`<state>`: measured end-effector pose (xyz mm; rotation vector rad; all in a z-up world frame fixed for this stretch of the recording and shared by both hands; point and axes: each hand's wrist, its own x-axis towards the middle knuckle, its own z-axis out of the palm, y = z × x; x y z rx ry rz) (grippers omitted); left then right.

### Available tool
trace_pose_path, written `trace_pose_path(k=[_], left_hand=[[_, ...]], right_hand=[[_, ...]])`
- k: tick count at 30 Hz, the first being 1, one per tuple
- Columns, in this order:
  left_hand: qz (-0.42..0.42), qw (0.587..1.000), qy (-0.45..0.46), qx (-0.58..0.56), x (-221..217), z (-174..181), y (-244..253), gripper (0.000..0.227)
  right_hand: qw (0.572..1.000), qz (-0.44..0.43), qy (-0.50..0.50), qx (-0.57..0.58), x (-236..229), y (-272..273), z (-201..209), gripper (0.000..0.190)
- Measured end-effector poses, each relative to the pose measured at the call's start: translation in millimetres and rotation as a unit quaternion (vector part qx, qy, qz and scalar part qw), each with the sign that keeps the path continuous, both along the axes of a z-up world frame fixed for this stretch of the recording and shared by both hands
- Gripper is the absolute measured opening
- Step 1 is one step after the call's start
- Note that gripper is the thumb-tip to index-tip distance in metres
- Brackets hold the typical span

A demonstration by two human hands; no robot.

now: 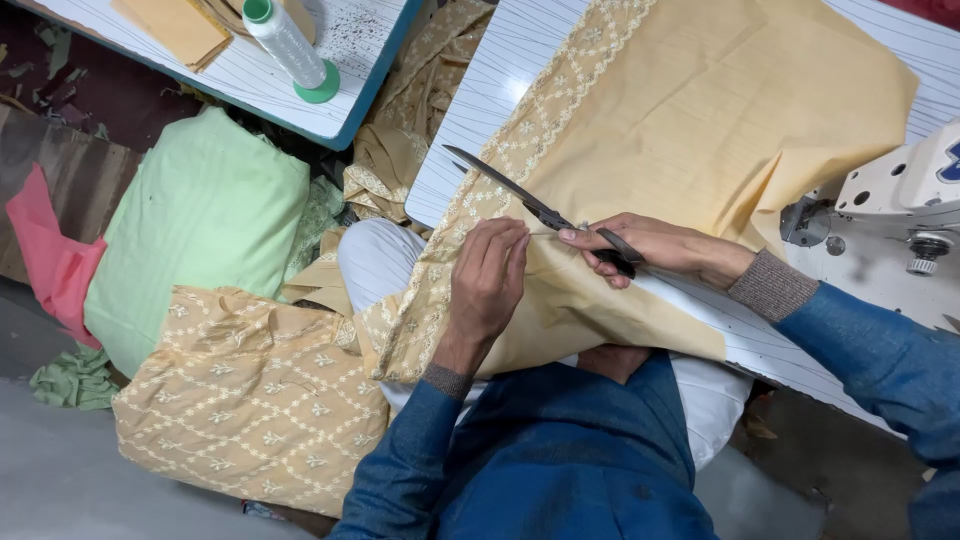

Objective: A worker is cutting and folding pieces of light-colored fabric on a work table in a sewing factory, using industrial scissors.

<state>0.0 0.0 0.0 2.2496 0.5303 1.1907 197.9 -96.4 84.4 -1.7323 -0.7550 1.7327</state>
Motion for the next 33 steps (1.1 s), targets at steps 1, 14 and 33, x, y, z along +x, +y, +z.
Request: trace_pose_path(k=[1,14,33], left_hand=[[0.001,1.0,0.0,0.0,0.4,0.3,0.4,0.009],[-0.006,1.0,-0.004,0.006,0.0,5.4,1.3,0.009],[-0.004,0.999,0.031,0.012,-3.5,-1.5,2.4,0.012]], right_hand=[[1.0,0.001,0.0,0.0,0.1,1.1,0.2,0.051],[1.0,-0.004,0.008,0.003,3.4,4.2,-14.1,0.052],[0.997,-0.028,-0.001,0.07,-4.5,-15.8,1.1,0.043]])
